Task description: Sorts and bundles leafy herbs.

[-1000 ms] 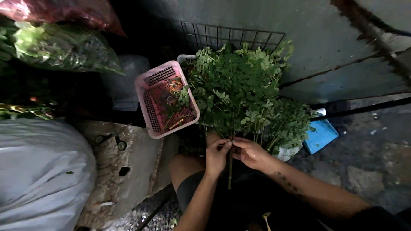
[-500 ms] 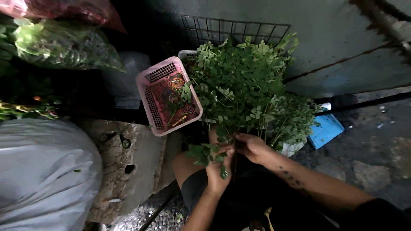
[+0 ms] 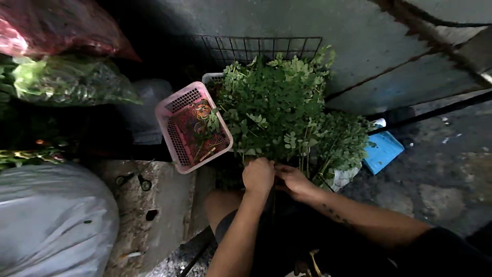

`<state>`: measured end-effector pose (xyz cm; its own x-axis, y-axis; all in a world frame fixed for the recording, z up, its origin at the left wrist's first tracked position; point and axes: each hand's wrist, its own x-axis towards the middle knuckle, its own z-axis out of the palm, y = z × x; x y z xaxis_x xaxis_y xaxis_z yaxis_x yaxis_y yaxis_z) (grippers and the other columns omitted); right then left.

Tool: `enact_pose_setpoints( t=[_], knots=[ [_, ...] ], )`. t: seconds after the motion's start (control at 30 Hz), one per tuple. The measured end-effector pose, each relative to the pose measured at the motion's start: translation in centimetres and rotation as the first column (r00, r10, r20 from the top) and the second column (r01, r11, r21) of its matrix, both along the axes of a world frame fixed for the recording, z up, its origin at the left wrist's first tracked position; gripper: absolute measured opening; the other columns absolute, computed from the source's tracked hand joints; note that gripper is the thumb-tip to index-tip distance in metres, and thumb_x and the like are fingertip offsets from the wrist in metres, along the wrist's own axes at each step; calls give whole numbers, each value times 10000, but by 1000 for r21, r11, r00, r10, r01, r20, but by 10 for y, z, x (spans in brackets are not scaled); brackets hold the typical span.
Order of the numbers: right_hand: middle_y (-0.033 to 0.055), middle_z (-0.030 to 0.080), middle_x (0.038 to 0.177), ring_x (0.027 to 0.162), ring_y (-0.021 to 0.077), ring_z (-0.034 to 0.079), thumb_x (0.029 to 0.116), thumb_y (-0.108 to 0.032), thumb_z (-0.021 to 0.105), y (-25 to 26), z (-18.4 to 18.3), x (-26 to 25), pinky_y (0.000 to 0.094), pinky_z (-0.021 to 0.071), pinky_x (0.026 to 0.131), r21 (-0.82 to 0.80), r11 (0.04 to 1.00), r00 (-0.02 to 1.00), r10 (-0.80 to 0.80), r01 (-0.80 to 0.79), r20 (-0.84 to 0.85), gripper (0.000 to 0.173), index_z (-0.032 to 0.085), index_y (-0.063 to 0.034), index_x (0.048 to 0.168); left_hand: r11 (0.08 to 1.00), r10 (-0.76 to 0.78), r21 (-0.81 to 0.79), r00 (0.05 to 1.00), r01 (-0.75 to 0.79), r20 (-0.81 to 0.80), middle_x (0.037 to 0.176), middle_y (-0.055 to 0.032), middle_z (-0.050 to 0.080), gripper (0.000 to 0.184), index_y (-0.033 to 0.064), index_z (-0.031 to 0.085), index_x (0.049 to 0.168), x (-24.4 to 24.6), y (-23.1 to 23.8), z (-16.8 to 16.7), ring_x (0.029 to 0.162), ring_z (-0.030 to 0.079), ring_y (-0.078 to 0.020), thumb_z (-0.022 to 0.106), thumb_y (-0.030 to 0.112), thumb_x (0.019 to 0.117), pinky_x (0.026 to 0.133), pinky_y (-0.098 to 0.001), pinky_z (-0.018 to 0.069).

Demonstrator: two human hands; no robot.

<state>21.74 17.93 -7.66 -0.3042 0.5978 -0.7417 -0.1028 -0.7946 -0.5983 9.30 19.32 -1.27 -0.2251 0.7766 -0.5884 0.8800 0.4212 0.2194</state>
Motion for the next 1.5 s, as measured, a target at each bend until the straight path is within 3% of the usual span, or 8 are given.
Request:
enact_pose_setpoints(
  t=[0.4,0.63,0.73,0.83,1.07,1.3,1.4,1.5],
  knots=[
    [113,676,1138,954,188,699,1028,-82,561,1,0,0,362,611,828,124,977,985,167,-172,45,259,607,-20,1275,995,-48,-97,995,39,-93,1213,-171,697,421,92,698,1183,6,2,-2,1141,674,-353,514,443,1042,908,-575,549],
    [125,691,1122,945,210,708,981,-19,532,13,12,7,392,611,825,166,936,948,291,-310,128,309,609,-20,1281,988,151,-93,923,-126,354,1255,-229,646,691,-6,640,1272,-26,6,-29,1179,629,-360,712,576,906,1017,-578,500],
    [153,649,1310,1200,270,640,1037,-227,554,33,37,24,495,512,1034,186,521,520,623,-833,585,353,624,-63,1341,969,212,-223,821,-106,530,1120,-168,688,560,1,602,1284,-31,16,-43,984,698,-261,624,484,1002,873,-470,584],
    [152,671,1269,1229,342,611,1062,-388,529,48,87,44,573,463,1052,113,93,146,564,-989,813,378,699,-114,1260,938,342,-273,699,-214,628,848,-47,648,423,27,597,1182,-26,12,-51,678,665,-146,498,426,1080,656,-337,599],
    [167,538,1436,1348,390,497,985,-168,661,55,85,27,555,392,1147,356,-405,290,216,-842,932,403,594,-115,1380,978,204,-143,817,-150,540,897,-95,595,347,44,548,1281,-38,-2,-34,629,577,-167,566,293,1041,565,-343,532],
    [193,699,1108,1077,380,656,1007,-310,662,38,108,52,621,489,958,196,-238,-15,669,-951,743,306,728,-39,1131,844,533,-465,326,-267,781,751,1,563,220,46,610,1135,-45,20,-48,592,566,-108,545,244,1068,575,-269,542],
    [179,710,1048,1033,375,668,1011,-278,657,74,104,104,636,504,923,75,178,156,500,-981,852,245,747,-58,1067,833,553,-497,312,-245,772,554,72,365,331,149,482,773,-35,32,-35,420,357,-43,549,290,1066,414,-191,378],
    [173,715,1115,1086,392,668,1039,-330,607,105,89,143,666,503,938,11,473,168,291,-881,942,282,746,-95,1108,882,459,-355,395,-309,796,530,53,365,431,127,478,762,-40,37,14,383,350,-44,513,430,1068,372,-183,358]
  ],
)
